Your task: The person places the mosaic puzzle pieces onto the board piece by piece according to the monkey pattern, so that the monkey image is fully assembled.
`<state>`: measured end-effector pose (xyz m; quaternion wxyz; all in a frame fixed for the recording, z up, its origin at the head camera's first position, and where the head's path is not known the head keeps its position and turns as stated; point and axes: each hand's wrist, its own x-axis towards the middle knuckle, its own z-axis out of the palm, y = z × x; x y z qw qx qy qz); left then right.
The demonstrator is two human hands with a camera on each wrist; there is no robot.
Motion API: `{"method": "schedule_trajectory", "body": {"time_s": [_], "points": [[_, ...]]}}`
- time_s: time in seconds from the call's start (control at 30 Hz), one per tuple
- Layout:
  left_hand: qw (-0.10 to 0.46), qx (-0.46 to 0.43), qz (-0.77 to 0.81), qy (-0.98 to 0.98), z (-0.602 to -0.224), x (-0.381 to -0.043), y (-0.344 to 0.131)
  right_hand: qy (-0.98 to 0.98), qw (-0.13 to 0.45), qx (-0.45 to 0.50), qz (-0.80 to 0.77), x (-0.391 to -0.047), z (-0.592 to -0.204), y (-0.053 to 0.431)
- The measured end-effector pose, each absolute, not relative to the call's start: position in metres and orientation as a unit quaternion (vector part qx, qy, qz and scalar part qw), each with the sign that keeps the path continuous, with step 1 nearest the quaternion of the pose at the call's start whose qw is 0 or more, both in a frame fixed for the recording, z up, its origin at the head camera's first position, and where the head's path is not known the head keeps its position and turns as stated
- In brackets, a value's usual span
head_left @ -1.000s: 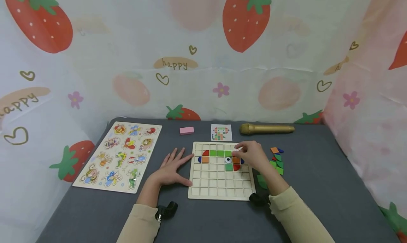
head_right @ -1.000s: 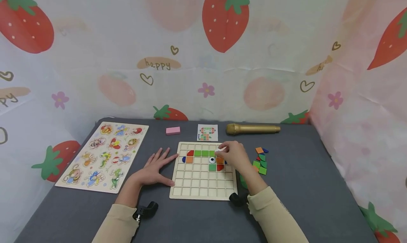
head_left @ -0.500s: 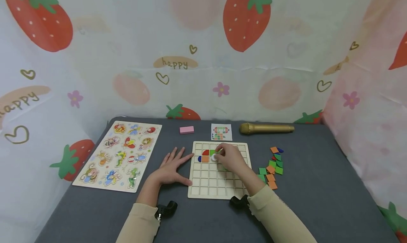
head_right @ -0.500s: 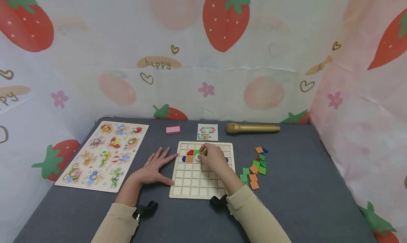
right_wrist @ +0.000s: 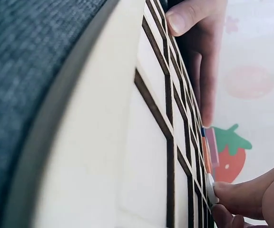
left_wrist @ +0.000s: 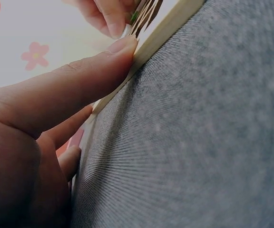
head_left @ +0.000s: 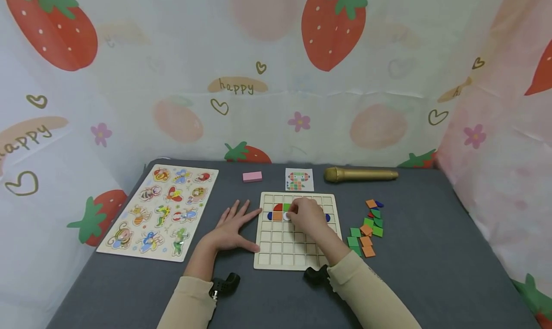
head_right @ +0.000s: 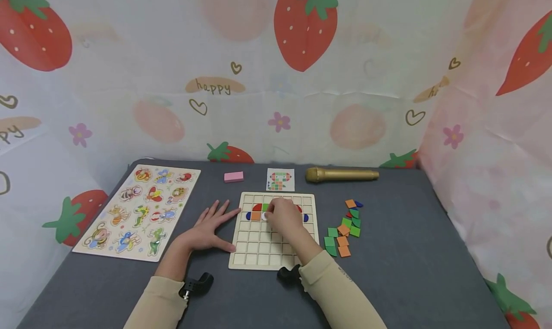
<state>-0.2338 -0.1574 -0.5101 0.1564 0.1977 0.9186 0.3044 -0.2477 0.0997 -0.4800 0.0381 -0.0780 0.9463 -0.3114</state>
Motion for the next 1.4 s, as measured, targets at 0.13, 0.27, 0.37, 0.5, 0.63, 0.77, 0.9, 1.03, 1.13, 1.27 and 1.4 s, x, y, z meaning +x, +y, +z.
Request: {"method": "schedule_trajectory", "body": {"time_s": [0.13,0.27,0.37,0.5,0.63,0.77,0.9,1.03,1.13,1.27,1.4], "points": [[0.156,0.2,0.302,0.919,-0.509,-0.234,-0.157,0.948,0.038,-0.079,-0.306,-0.247,-0.48,0.101],[0.155,0.2,0.301,0.919,-0.509,-0.234,-0.157,0.95,0.037,-0.076,-0.3,-0.245,-0.478,0.103],[0.155,0.2,0.304,0.918,-0.508,-0.233,-0.157,0.951,0.035,-0.078,-0.298,-0.242,-0.476,0.106],[0.156,0.198,0.305,0.918,-0.507,-0.233,-0.157,0.949,0.035,-0.079,-0.303,-0.236,-0.475,0.11],[0.157,0.195,0.303,0.92,-0.508,-0.234,-0.157,0.947,0.035,-0.085,-0.309,-0.229,-0.474,0.114],[0.159,0.192,0.303,0.92,-0.509,-0.234,-0.156,0.94,0.028,-0.092,-0.328,-0.219,-0.473,0.12],[0.161,0.189,0.304,0.92,-0.509,-0.234,-0.156,0.936,0.017,-0.081,-0.342,-0.212,-0.476,0.131],[0.159,0.189,0.301,0.921,-0.51,-0.235,-0.157,0.938,0.004,-0.068,-0.34,-0.208,-0.478,0.145],[0.159,0.19,0.301,0.921,-0.51,-0.235,-0.157,0.939,-0.002,-0.063,-0.337,-0.205,-0.478,0.157],[0.161,0.191,0.301,0.92,-0.511,-0.236,-0.157,0.94,-0.002,-0.05,-0.339,-0.202,-0.479,0.177],[0.16,0.192,0.305,0.919,-0.511,-0.236,-0.156,0.94,-0.001,-0.041,-0.339,-0.2,-0.48,0.2]]}}
